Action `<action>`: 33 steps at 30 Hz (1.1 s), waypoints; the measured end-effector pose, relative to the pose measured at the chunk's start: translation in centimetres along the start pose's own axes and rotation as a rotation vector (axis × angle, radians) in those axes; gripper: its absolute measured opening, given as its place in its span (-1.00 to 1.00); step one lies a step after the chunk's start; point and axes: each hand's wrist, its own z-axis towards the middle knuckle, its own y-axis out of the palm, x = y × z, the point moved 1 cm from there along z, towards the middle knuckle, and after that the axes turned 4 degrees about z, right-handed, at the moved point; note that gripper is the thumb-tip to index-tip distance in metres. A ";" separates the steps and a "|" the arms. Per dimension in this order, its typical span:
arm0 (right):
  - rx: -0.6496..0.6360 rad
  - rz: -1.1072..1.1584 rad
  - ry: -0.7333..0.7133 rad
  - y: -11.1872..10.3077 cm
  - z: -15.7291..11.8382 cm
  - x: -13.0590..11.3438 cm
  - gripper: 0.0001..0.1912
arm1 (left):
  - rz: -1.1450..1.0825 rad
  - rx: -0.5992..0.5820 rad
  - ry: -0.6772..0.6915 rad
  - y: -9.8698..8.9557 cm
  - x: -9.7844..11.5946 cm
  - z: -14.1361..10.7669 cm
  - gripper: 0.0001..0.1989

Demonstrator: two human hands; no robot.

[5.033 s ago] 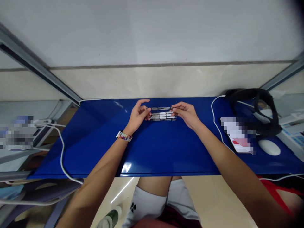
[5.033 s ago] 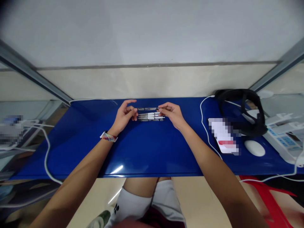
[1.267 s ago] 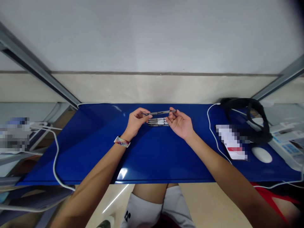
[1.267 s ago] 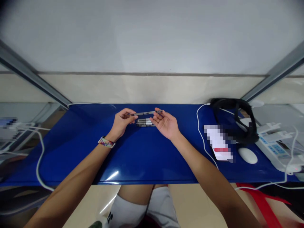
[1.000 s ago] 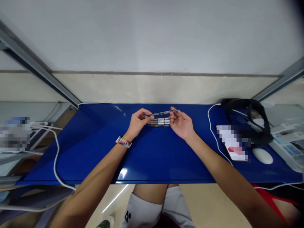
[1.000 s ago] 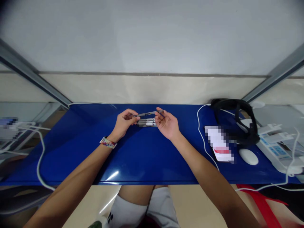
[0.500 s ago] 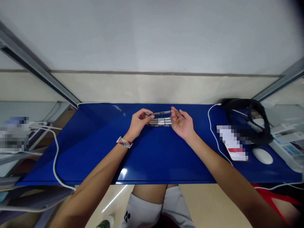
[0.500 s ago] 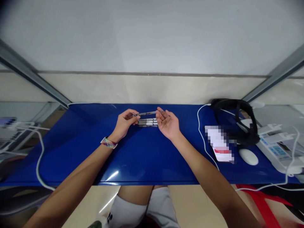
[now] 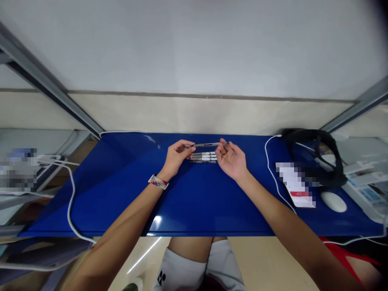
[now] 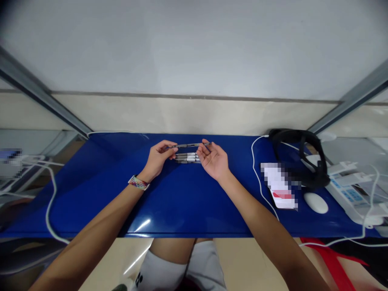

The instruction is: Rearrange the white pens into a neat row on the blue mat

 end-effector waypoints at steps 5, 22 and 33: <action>0.015 -0.118 -0.018 -0.3 0.1 0.0 -0.87 | -0.075 0.003 -0.041 0.1 0.1 -0.1 -0.68; -0.081 -0.120 -0.010 0.8 -0.7 0.0 -0.66 | -0.096 0.028 -0.013 -0.4 0.6 0.1 -0.70; -0.121 -0.209 -0.062 1.3 -0.8 -0.1 -0.58 | -0.080 0.029 -0.023 -0.5 0.5 0.1 -0.67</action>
